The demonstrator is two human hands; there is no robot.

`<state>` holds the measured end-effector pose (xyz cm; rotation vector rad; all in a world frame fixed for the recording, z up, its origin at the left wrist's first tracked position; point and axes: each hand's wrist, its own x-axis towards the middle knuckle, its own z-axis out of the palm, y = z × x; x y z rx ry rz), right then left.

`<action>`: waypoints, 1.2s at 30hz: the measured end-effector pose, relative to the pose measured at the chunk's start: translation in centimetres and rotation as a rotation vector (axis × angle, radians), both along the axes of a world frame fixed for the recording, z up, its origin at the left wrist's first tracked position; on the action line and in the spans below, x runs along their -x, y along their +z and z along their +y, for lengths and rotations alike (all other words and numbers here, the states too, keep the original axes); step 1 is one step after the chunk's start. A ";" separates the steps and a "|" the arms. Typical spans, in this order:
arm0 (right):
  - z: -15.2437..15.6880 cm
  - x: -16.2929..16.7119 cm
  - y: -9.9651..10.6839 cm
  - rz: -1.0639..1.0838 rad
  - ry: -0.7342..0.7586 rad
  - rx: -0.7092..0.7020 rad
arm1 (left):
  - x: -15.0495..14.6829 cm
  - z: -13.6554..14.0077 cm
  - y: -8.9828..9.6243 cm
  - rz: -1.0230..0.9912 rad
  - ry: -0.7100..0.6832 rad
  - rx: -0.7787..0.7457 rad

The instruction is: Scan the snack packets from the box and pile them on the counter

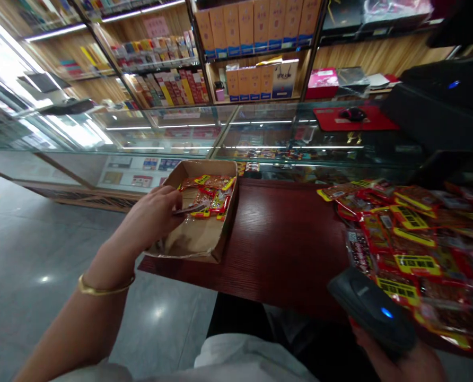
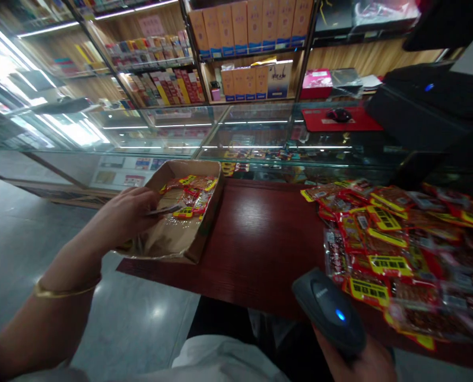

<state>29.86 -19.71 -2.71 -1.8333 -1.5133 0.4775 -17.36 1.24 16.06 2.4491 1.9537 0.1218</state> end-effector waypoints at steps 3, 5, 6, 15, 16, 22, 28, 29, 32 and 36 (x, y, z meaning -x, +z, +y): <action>0.2 0.6 0.6 -0.045 -0.036 -0.030 | -5.6 -1.4 1.3 -0.425 -0.054 0.076; 0.4 1.2 1.0 -0.033 -0.049 -0.056 | -10.7 -1.4 0.2 -0.738 -0.162 0.244; 0.5 1.4 1.2 -0.021 -0.051 -0.066 | -13.4 -1.0 -0.9 -0.847 -0.230 0.352; 1.0 3.0 3.5 0.118 -0.018 -0.085 | -23.3 4.2 -12.9 -1.214 -0.244 0.896; 1.1 3.1 3.5 0.107 -0.023 -0.086 | -22.9 4.2 -13.3 -1.236 -0.230 0.930; 1.9 3.8 3.1 0.085 -0.043 -0.060 | -21.6 4.4 -13.4 -1.251 -0.180 0.993; 1.7 2.6 1.7 0.012 -0.129 -0.037 | -21.5 5.0 -13.9 -1.229 -0.204 1.046; 1.6 2.3 1.6 0.002 -0.137 -0.036 | -21.4 5.1 -14.0 -1.228 -0.210 1.054; 1.5 1.8 1.5 0.000 -0.144 -0.026 | -21.4 5.3 -14.3 -1.217 -0.210 1.068; 1.5 1.9 1.9 0.030 -0.137 -0.006 | -21.5 5.5 -14.4 -1.220 -0.195 1.065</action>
